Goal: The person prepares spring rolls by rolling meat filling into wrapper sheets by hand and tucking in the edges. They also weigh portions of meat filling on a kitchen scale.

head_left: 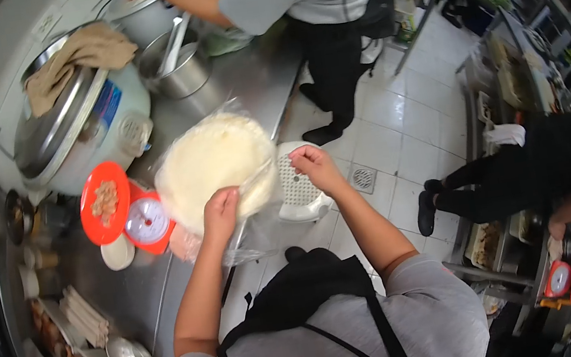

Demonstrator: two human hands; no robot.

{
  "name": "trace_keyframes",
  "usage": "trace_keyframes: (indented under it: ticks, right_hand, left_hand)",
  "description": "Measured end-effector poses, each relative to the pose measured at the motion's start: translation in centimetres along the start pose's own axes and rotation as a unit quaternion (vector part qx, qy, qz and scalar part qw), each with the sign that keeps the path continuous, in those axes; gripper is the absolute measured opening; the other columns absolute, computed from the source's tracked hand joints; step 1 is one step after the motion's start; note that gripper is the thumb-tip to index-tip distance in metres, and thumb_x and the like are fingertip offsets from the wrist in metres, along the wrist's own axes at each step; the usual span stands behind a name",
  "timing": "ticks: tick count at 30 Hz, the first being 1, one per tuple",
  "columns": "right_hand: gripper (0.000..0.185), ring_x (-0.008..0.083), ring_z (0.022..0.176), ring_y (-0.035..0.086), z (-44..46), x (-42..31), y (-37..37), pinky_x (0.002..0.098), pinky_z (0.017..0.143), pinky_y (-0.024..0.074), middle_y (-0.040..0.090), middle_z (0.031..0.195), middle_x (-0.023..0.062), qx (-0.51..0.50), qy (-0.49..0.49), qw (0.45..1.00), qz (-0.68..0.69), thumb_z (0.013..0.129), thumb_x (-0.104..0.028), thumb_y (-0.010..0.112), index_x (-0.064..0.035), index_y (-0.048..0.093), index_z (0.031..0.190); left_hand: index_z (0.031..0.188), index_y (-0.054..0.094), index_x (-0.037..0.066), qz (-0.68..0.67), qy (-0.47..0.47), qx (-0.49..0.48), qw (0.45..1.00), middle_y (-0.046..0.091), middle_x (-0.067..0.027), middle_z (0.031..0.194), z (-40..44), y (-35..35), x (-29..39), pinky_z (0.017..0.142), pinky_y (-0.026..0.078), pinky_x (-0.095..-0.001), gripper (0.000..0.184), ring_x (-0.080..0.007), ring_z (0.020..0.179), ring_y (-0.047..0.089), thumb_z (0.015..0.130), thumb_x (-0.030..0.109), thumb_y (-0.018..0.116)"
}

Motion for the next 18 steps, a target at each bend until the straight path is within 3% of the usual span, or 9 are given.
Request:
trace_keyframes:
  ticks: [1, 4, 11, 12, 14, 15, 18]
  right_hand:
    - [0.011, 0.0062, 0.067, 0.051, -0.1, -0.4, 0.7, 0.0206, 0.062, 0.0432, 0.058, 0.077, -0.0005, -0.001, 0.004, 1.0, -0.005, 0.084, -0.009, 0.055, -0.0021, 0.059, 0.091]
    - [0.012, 0.0063, 0.067, 0.051, -0.1, -0.7, 3.0, 0.0207, 0.063, 0.0436, 0.058, 0.078, -0.0001, -0.034, -0.01, 0.999, -0.005, 0.084, -0.009, 0.055, -0.0021, 0.059, 0.093]
    - [0.012, 0.0098, 0.07, 0.052, 0.4, -0.6, 8.3, 0.0224, 0.063, 0.0441, 0.058, 0.081, 0.0016, -0.104, -0.02, 0.994, -0.042, 0.081, -0.007, 0.057, -0.0027, 0.058, 0.093]
    - [0.014, 0.0126, 0.073, 0.053, 0.3, -2.2, 8.7, 0.0248, 0.066, 0.0444, 0.057, 0.083, 0.0031, -0.08, -0.087, 0.986, -0.121, 0.08, -0.006, 0.058, -0.0041, 0.058, 0.094]
    - [0.02, 0.0183, 0.078, 0.054, -0.4, -5.7, 10.1, 0.0296, 0.07, 0.045, 0.056, 0.088, 0.0061, -0.028, -0.217, 0.937, -0.273, 0.076, -0.004, 0.059, -0.0069, 0.057, 0.095]
    - [0.03, 0.0252, 0.087, 0.052, -1.3, -8.4, 11.1, 0.0362, 0.079, 0.0407, 0.054, 0.092, 0.0086, 0.018, -0.358, 0.849, -0.387, 0.069, -0.005, 0.062, -0.0118, 0.057, 0.097]
    - [0.03, 0.0253, 0.089, 0.051, -1.0, -8.5, 13.5, 0.0385, 0.083, 0.0358, 0.056, 0.089, 0.0064, -0.04, -0.381, 0.779, -0.496, 0.065, -0.008, 0.063, -0.0132, 0.059, 0.094]
  left_hand:
    - [0.085, 0.063, -0.001, -0.033, -0.058, -0.012, 0.998, 0.062, -0.0057, 0.077, 0.0, 0.0, -1.4, 0.065, 0.043, -0.0232, 0.017, -0.0093, 0.07, 0.054, 0.085, 0.015, 0.057]
    - [0.085, 0.063, 0.0, -0.022, -0.048, -0.014, 0.999, 0.06, -0.0015, 0.075, 0.8, -0.6, -2.3, 0.063, 0.043, -0.0222, 0.014, -0.0073, 0.069, 0.052, 0.085, 0.013, 0.057]
    - [0.085, 0.06, 0.001, -0.278, -0.196, 0.031, 0.94, 0.058, 0.0004, 0.076, 0.7, -1.1, -5.2, 0.062, 0.042, -0.0207, 0.011, -0.0068, 0.067, 0.05, 0.084, 0.012, 0.057]
    - [0.085, 0.06, 0.002, -0.297, -0.21, 0.028, 0.931, 0.058, 0.0003, 0.076, 0.6, -1.0, -5.2, 0.062, 0.042, -0.0207, 0.011, -0.0067, 0.067, 0.05, 0.084, 0.012, 0.056]
    - [0.085, 0.06, 0.002, -0.313, -0.209, 0.035, 0.926, 0.057, 0.0006, 0.076, 0.4, -0.9, -5.0, 0.063, 0.041, -0.0203, 0.01, -0.0063, 0.067, 0.049, 0.084, 0.011, 0.056]
    - [0.085, 0.06, 0.002, -0.32, -0.209, 0.039, 0.923, 0.057, 0.0008, 0.075, 0.4, -1.0, -5.0, 0.063, 0.041, -0.0201, 0.01, -0.0061, 0.067, 0.049, 0.084, 0.011, 0.056]
    - [0.084, 0.058, 0.005, -0.304, -0.18, 0.031, 0.935, 0.055, 0.0021, 0.077, 0.7, -1.2, -5.3, 0.066, 0.04, -0.02, 0.008, -0.0069, 0.071, 0.048, 0.085, 0.013, 0.057]
Point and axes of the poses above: each hand's wrist, its own z-axis towards the middle knuckle, its own y-axis out of the palm, x = y × z, the point moved 10 cm from there along z, towards the middle knuckle
